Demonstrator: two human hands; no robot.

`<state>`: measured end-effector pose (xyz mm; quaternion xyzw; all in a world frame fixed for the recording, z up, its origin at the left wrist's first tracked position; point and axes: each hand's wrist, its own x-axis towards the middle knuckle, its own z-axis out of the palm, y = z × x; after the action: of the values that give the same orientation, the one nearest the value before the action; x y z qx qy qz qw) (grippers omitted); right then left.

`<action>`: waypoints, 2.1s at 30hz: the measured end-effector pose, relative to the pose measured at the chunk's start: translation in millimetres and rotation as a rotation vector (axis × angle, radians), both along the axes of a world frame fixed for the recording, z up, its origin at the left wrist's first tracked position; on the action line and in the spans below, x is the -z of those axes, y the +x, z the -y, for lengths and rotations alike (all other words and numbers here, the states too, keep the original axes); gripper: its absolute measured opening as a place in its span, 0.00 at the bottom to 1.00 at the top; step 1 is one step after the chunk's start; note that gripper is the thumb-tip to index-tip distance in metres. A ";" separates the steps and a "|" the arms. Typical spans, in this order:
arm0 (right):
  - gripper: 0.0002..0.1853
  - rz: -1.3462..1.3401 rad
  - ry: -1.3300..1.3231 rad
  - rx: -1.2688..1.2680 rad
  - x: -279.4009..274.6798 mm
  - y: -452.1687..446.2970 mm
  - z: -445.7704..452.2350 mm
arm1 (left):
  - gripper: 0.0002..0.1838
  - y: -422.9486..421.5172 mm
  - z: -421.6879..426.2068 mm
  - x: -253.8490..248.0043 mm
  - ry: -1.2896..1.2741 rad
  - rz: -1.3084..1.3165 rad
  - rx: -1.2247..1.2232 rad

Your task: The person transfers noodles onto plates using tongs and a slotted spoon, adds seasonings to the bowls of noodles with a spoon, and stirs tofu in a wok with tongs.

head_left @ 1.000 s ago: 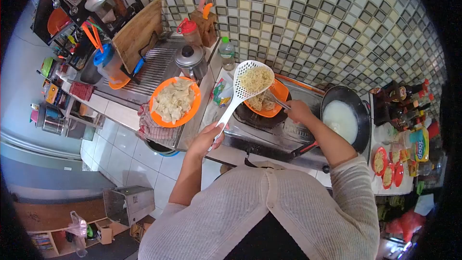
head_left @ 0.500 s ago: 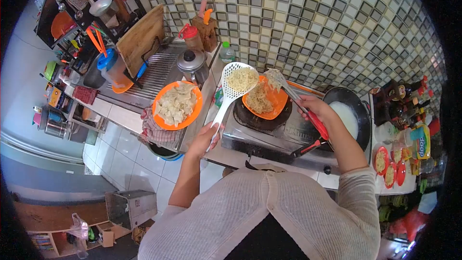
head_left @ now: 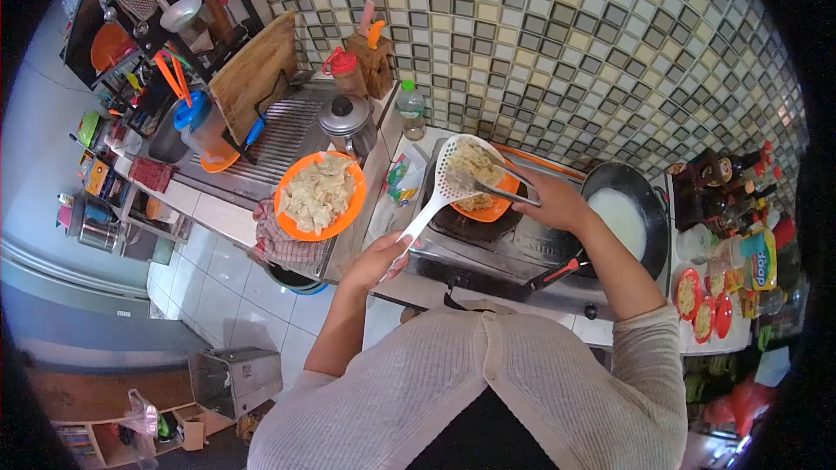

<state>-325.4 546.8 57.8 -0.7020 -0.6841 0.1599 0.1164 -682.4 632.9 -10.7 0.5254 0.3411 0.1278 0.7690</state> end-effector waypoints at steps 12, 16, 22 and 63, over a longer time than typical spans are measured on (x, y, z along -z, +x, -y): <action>0.38 0.167 -0.010 -0.077 -53.4 7.3 1.3 | 0.16 -4.4 -6.4 -3.3 0.010 0.027 0.039; 0.37 0.154 0.046 -0.087 -53.5 8.6 -4.0 | 0.16 -7.3 -8.1 -4.4 0.019 0.030 0.014; 0.38 0.051 0.112 -0.110 -49.8 3.8 -7.0 | 0.16 -13.0 -6.2 -5.5 0.048 0.073 0.012; 0.28 -0.060 0.073 0.072 -6.8 20.9 10.6 | 0.14 2.3 6.1 11.6 -0.029 0.086 0.038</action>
<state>-304.4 536.2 64.6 -0.7162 -0.6601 0.1517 0.1682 -680.1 626.8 -22.3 0.5148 0.2996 0.1307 0.7926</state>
